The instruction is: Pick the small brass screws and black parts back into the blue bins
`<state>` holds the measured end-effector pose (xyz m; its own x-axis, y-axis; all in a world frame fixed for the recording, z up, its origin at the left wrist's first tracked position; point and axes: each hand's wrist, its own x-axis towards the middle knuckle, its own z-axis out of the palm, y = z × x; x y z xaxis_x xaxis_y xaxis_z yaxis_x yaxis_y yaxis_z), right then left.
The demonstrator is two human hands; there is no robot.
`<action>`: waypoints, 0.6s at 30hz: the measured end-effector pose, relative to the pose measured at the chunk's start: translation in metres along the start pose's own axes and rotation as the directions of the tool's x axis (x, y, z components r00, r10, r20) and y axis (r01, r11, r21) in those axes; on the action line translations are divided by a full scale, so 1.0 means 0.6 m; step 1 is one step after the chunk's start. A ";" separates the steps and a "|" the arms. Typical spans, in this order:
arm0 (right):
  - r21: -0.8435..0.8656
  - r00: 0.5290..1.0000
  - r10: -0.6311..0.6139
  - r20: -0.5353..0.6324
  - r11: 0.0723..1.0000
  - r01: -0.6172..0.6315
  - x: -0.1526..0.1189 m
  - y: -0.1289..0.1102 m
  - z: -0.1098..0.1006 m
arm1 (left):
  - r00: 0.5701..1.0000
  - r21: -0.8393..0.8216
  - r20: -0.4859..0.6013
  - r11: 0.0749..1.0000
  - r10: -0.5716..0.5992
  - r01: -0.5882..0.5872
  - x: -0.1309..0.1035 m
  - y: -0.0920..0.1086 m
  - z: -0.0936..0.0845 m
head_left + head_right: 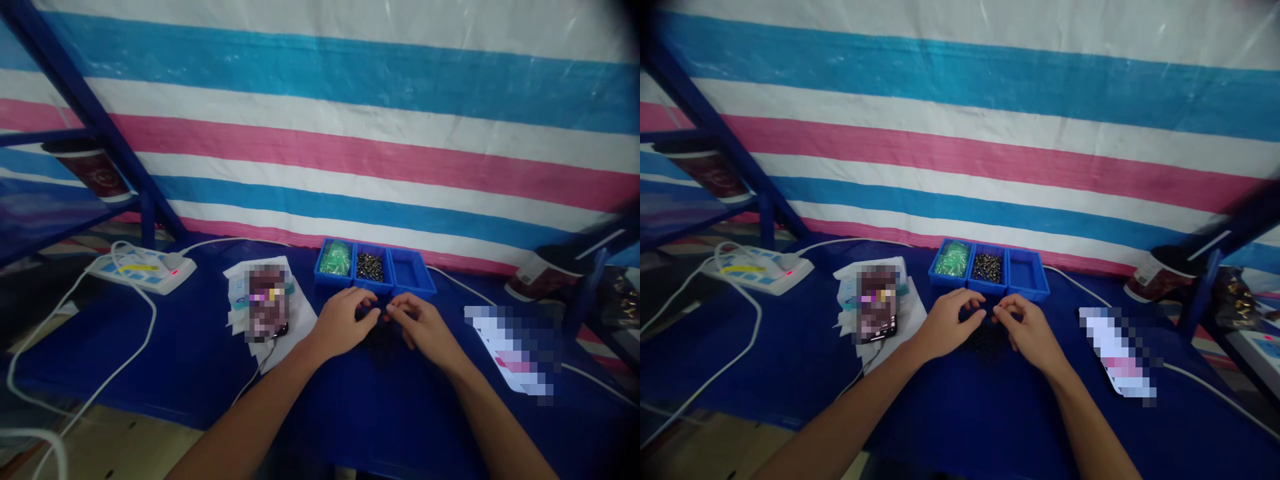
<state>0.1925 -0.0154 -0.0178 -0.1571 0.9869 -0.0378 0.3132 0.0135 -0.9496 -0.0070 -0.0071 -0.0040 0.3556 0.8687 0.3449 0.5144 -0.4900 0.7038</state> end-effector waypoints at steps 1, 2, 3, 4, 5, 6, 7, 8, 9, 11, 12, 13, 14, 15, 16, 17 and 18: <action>0.004 1.000 0.001 -0.028 1.000 -0.001 0.000 0.000 0.001 | 0.999 0.009 0.018 1.000 0.026 -0.026 -0.001 0.002 -0.001; 0.001 0.999 -0.007 -0.054 1.000 0.007 0.000 0.000 0.001 | 0.998 0.018 0.041 0.998 0.054 -0.055 -0.002 0.004 -0.002; -0.003 0.997 -0.020 -0.077 1.000 0.020 0.001 0.000 0.002 | 0.995 0.027 0.063 0.996 0.081 -0.082 -0.003 0.006 -0.002; -0.006 0.995 -0.034 -0.089 0.999 0.034 0.001 0.000 0.004 | 0.991 0.035 0.084 0.994 0.103 -0.106 -0.004 0.007 -0.002; -0.003 0.995 -0.041 -0.092 0.999 0.041 0.001 0.000 0.006 | 0.988 0.041 0.096 0.992 0.119 -0.123 -0.005 0.007 -0.001; 0.009 0.995 -0.038 -0.087 0.999 0.039 0.001 -0.001 0.010 | 0.987 0.045 0.100 0.990 0.129 -0.134 -0.005 0.006 0.000; 0.029 0.997 -0.030 -0.075 0.999 0.032 0.000 -0.002 0.014 | 0.986 0.043 0.098 0.989 0.135 -0.140 -0.005 0.005 0.001; 0.058 0.998 -0.017 -0.061 0.998 0.020 0.000 -0.003 0.018 | 0.987 0.034 0.085 0.990 0.134 -0.137 -0.004 0.004 0.002; 0.092 0.999 -0.002 -0.046 0.996 0.007 -0.001 -0.005 0.022 | 0.990 0.018 0.064 0.992 0.127 -0.128 -0.003 0.002 0.004; 0.158 0.999 0.033 -0.021 0.987 -0.029 -0.002 -0.008 0.030 | 0.995 -0.023 0.017 0.995 0.099 -0.098 -0.002 0.000 0.005; 0.185 0.999 0.052 -0.012 0.981 -0.049 -0.003 -0.010 0.033 | 0.997 -0.043 -0.001 0.996 0.080 -0.080 -0.001 -0.001 0.005; 0.207 0.998 0.069 -0.003 0.976 -0.067 -0.003 -0.012 0.034 | 0.998 -0.059 -0.015 0.996 0.061 -0.061 -0.001 -0.001 0.005; 0.226 0.997 0.083 0.005 0.971 -0.082 -0.003 -0.014 0.035 | 0.999 -0.074 -0.026 0.996 0.044 -0.046 -0.001 -0.001 0.005; 0.246 0.996 0.087 0.000 0.966 -0.085 -0.002 -0.015 0.034 | 0.999 -0.088 -0.039 0.996 0.030 -0.034 0.000 0.001 0.004; 0.272 0.996 0.085 -0.033 0.960 -0.073 -0.001 -0.017 0.032 | 0.998 -0.102 -0.058 0.995 0.016 -0.022 0.000 0.002 0.003; 0.300 0.992 0.082 -0.094 0.953 -0.050 0.000 -0.017 0.029 | 0.997 -0.114 -0.082 0.993 0.002 -0.011 0.000 0.004 0.001; 0.321 0.980 0.083 -0.178 0.947 -0.022 0.002 -0.017 0.025 | 0.994 -0.125 -0.112 0.992 -0.013 -0.001 0.000 0.005 -0.001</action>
<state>0.1753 -0.0169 -0.0130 0.0388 0.9974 -0.0609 -0.0010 -0.0609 -0.9981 -0.0057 -0.0083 -0.0017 0.2591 0.8777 0.4031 0.4120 -0.4779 0.7758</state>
